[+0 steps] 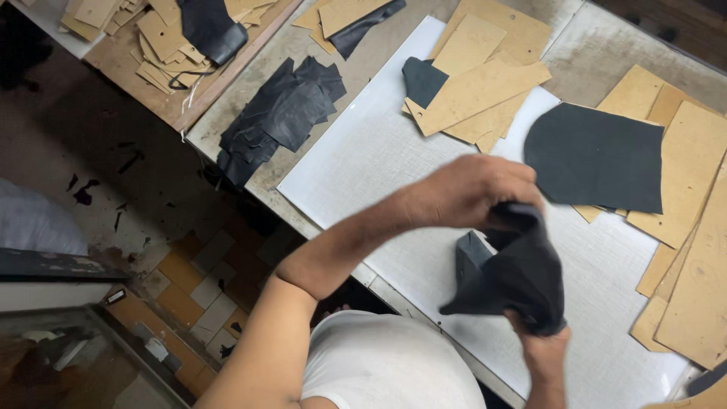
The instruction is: The person uses a utility knife to cut black leather pieces by tracing around cardboard templates. They repeatedly place templates on the leather, cut along the edges, and set the cut pieces aside on the table.
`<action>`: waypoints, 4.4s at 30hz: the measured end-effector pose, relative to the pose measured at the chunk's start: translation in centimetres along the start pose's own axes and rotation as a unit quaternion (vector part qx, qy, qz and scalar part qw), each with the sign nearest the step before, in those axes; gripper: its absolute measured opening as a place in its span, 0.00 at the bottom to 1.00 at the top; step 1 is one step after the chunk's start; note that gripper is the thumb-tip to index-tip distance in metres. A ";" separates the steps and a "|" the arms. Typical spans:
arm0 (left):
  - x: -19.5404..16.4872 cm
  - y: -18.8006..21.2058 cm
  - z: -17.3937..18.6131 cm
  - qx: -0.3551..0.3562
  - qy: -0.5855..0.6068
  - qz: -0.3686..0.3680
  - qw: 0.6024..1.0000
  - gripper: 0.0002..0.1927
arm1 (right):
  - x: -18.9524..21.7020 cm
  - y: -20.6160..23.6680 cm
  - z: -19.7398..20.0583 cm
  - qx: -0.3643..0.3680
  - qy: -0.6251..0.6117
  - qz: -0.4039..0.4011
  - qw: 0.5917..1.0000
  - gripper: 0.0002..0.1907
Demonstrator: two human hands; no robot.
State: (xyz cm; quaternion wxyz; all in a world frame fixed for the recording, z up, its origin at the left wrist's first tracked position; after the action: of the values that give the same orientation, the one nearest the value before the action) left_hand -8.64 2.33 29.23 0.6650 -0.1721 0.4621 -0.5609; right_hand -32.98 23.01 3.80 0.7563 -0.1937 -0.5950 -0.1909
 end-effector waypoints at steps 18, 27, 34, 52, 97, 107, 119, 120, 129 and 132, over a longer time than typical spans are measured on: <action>11.5 22.6 3.5 0.035 -0.284 0.152 0.946 0.10 | 1.0 -2.1 9.3 -0.185 0.238 -0.033 0.953 0.17; 15.7 26.8 4.8 -0.103 -0.152 0.547 0.817 0.09 | -0.6 3.2 3.4 -0.284 0.286 -0.147 0.903 0.24; 16.9 23.2 -0.6 -0.002 -0.231 0.501 0.834 0.16 | 0.2 3.4 0.6 -0.232 0.256 -0.193 0.918 0.24; 7.9 12.1 -24.1 0.301 -0.168 0.042 0.938 0.46 | -2.5 12.7 0.1 -0.116 0.180 -0.301 0.929 0.21; 2.6 11.8 -27.8 0.378 -0.212 0.068 0.898 0.63 | -3.9 4.6 12.2 -0.247 0.261 -0.044 0.932 0.16; 10.5 20.2 -13.5 0.255 -0.206 0.264 0.907 0.51 | -5.5 4.6 26.6 -0.300 0.559 0.056 0.771 0.10; 20.0 16.0 -4.2 -0.021 -0.285 0.337 0.897 0.47 | -3.1 4.1 28.3 -0.301 0.612 0.009 0.731 0.14; 21.3 14.2 -3.5 -0.016 -0.279 0.353 0.893 0.51 | -2.9 4.4 27.5 -0.330 0.551 0.052 0.764 0.15; 28.6 4.4 0.0 0.080 -0.239 0.408 0.878 0.44 | -5.4 4.2 7.2 -0.332 -0.174 -0.128 0.918 0.12; 31.3 1.6 0.5 0.046 -0.262 0.386 0.883 0.36 | -4.7 4.0 -0.9 -0.274 -0.152 -0.141 0.939 0.09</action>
State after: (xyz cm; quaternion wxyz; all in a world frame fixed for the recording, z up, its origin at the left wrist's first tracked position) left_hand -9.04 -25.67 15.07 0.9329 -0.0896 0.2750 -0.2148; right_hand -31.25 26.20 -1.27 0.5395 -0.3341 -0.6490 -0.4197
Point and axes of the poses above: each hand's wrist, its own y-axis away from the middle knuckle, its own z-axis out of the back of the hand, x = y × z, the point moved 4 cm from there along -y, towards the middle knuckle, and after that the axes turned 7 degrees about -x, right-handed, at the moved point
